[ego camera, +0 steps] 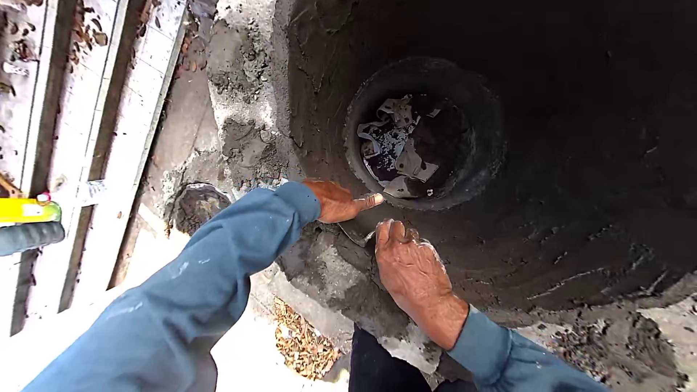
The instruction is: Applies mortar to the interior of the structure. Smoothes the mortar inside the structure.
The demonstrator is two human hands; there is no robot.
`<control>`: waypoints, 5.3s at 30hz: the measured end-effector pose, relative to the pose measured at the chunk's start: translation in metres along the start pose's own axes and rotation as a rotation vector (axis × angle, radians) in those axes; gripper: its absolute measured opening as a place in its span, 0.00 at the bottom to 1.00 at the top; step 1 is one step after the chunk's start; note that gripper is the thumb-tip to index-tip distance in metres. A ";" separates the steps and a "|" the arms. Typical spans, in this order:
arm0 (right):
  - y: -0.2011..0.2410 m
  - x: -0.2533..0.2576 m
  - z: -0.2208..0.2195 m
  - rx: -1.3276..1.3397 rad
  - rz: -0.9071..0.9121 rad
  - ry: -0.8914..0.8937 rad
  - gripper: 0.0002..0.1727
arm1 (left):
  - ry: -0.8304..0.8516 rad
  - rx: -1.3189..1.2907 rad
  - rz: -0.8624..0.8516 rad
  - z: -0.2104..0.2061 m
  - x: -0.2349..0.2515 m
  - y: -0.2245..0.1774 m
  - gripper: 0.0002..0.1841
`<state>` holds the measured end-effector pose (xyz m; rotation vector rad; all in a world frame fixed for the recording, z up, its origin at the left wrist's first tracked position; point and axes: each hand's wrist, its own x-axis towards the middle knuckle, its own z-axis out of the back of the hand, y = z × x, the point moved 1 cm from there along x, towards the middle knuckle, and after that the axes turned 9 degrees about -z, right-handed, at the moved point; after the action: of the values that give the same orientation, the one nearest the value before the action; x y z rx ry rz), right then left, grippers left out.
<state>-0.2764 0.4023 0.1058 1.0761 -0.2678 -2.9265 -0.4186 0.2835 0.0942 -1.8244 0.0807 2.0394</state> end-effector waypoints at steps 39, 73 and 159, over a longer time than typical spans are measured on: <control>-0.089 0.063 -0.034 0.565 0.017 0.549 0.28 | -0.799 0.425 -0.369 -0.104 -0.035 0.031 0.52; -0.075 0.046 0.000 0.390 0.088 0.462 0.27 | -1.178 0.059 -0.034 -0.212 0.006 0.010 0.56; -0.195 0.007 0.029 0.573 -0.289 0.464 0.18 | -1.629 -0.385 0.203 -0.217 0.022 0.027 0.52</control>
<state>-0.2910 0.5985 0.0908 1.9665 -1.0510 -2.7622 -0.2243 0.1982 0.0358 0.1931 -0.6098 3.1225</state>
